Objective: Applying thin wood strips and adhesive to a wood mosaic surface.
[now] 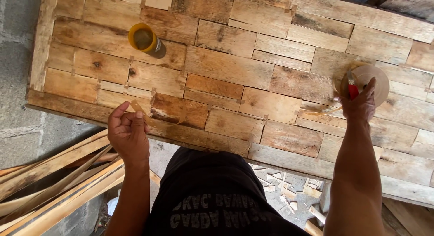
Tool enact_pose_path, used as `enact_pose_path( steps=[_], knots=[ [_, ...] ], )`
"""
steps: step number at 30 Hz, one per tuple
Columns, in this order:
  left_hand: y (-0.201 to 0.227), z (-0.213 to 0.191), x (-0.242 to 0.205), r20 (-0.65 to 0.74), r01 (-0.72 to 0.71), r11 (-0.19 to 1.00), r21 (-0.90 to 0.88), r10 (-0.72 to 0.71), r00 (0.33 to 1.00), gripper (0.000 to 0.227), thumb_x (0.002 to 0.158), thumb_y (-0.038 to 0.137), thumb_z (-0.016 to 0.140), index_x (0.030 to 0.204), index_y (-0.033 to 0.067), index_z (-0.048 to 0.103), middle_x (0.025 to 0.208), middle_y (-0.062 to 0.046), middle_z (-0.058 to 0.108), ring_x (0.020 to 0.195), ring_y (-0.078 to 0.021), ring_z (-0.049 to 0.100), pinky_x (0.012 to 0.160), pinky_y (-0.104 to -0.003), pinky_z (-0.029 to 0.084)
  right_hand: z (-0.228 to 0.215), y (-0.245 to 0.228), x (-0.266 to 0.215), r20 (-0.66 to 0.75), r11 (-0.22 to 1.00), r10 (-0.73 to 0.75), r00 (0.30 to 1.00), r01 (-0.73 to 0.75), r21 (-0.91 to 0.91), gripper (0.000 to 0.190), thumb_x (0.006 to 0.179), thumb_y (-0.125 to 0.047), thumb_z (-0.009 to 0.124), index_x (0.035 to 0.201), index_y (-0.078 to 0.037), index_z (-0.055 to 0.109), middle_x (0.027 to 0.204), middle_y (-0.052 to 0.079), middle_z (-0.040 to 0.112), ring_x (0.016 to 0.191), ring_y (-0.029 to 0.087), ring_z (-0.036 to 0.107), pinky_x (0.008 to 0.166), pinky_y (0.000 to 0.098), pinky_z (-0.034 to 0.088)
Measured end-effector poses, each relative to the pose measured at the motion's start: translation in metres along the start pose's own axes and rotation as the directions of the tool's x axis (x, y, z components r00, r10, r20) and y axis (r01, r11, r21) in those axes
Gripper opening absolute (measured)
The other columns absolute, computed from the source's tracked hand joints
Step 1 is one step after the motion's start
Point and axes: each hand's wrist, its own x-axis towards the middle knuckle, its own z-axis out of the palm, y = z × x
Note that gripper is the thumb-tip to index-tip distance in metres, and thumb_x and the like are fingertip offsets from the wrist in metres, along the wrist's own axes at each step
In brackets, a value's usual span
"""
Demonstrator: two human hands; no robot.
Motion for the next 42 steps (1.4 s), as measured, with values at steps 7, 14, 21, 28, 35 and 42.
enact_pose_path(
  steps=[7, 14, 21, 28, 35, 42],
  knots=[
    [-0.001, -0.019, 0.008, -0.162, -0.101, 0.994, -0.042, 0.093, 0.982, 0.028, 0.108, 0.002, 0.069, 0.131, -0.0011, 0.054, 0.087, -0.005, 0.065, 0.067, -0.0079, 0.054, 0.061, -0.021, 0.045, 0.001, -0.002, -0.011, -0.048, 0.997, -0.067, 0.997, 0.066, -0.034, 0.14, 0.073, -0.042, 0.101, 0.169, -0.008, 0.005, 0.161, 0.029, 0.04, 0.142, 0.053, 0.041, 0.109, 0.0534, 0.043],
    [0.031, -0.044, 0.02, -0.345, -0.323, 0.945, 0.057, 0.322, 0.882, 0.031, 0.115, 0.008, 0.07, 0.137, -0.0015, 0.05, 0.089, -0.006, 0.064, 0.066, -0.0091, 0.053, 0.057, -0.021, 0.042, 0.006, -0.058, -0.053, -0.174, 0.985, -0.126, 0.977, 0.144, 0.091, 0.093, 0.101, -0.045, 0.085, 0.158, -0.008, 0.022, 0.14, 0.024, 0.052, 0.12, 0.044, 0.061, 0.098, 0.0557, 0.053],
    [0.056, -0.045, 0.023, -0.391, -0.462, 0.858, 0.223, 0.513, 0.764, 0.028, 0.119, 0.013, 0.065, 0.138, -0.0007, 0.049, 0.083, -0.005, 0.063, 0.068, -0.009, 0.054, 0.064, -0.019, 0.039, 0.049, -0.102, -0.076, -0.094, 0.944, -0.33, 0.939, 0.331, -0.011, 0.046, 0.104, -0.032, 0.073, 0.127, -0.001, 0.048, 0.12, 0.025, 0.052, 0.105, 0.044, 0.058, 0.086, 0.0567, 0.05],
    [0.019, -0.017, 0.015, -0.281, -0.42, 0.904, 0.079, 0.424, 0.861, 0.033, 0.116, 0.01, 0.067, 0.141, -0.0004, 0.048, 0.097, -0.004, 0.063, 0.083, -0.0078, 0.057, 0.072, -0.019, 0.045, 0.069, -0.109, -0.076, -0.167, 0.927, -0.361, 0.917, 0.333, -0.172, 0.042, 0.106, -0.038, 0.073, 0.116, -0.002, 0.055, 0.119, 0.021, 0.055, 0.109, 0.041, 0.054, 0.094, 0.0555, 0.041],
    [0.014, 0.005, 0.02, -0.087, -0.311, 0.946, -0.085, 0.304, 0.949, 0.035, 0.113, 0.01, 0.062, 0.144, 0.0024, 0.047, 0.099, -0.002, 0.062, 0.077, -0.006, 0.054, 0.066, -0.019, 0.046, 0.063, -0.115, -0.089, -0.24, 0.931, -0.345, 0.907, 0.299, -0.209, 0.056, 0.098, -0.041, 0.08, 0.13, -0.003, 0.056, 0.123, 0.02, 0.058, 0.112, 0.041, 0.053, 0.092, 0.0549, 0.038],
    [-0.004, 0.028, 0.045, 0.014, -0.206, 0.951, -0.231, 0.214, 0.977, 0.037, 0.111, 0.01, 0.061, 0.143, 0.0018, 0.046, 0.095, 0.0, 0.06, 0.076, -0.0041, 0.051, 0.067, -0.019, 0.043, 0.028, -0.245, -0.139, -0.205, 0.752, -0.412, 0.888, 0.458, 0.474, 0.026, 0.099, -0.003, 0.07, 0.124, -0.002, 0.064, 0.117, 0.014, 0.063, 0.098, 0.026, 0.067, 0.084, 0.0365, 0.059]
  ],
)
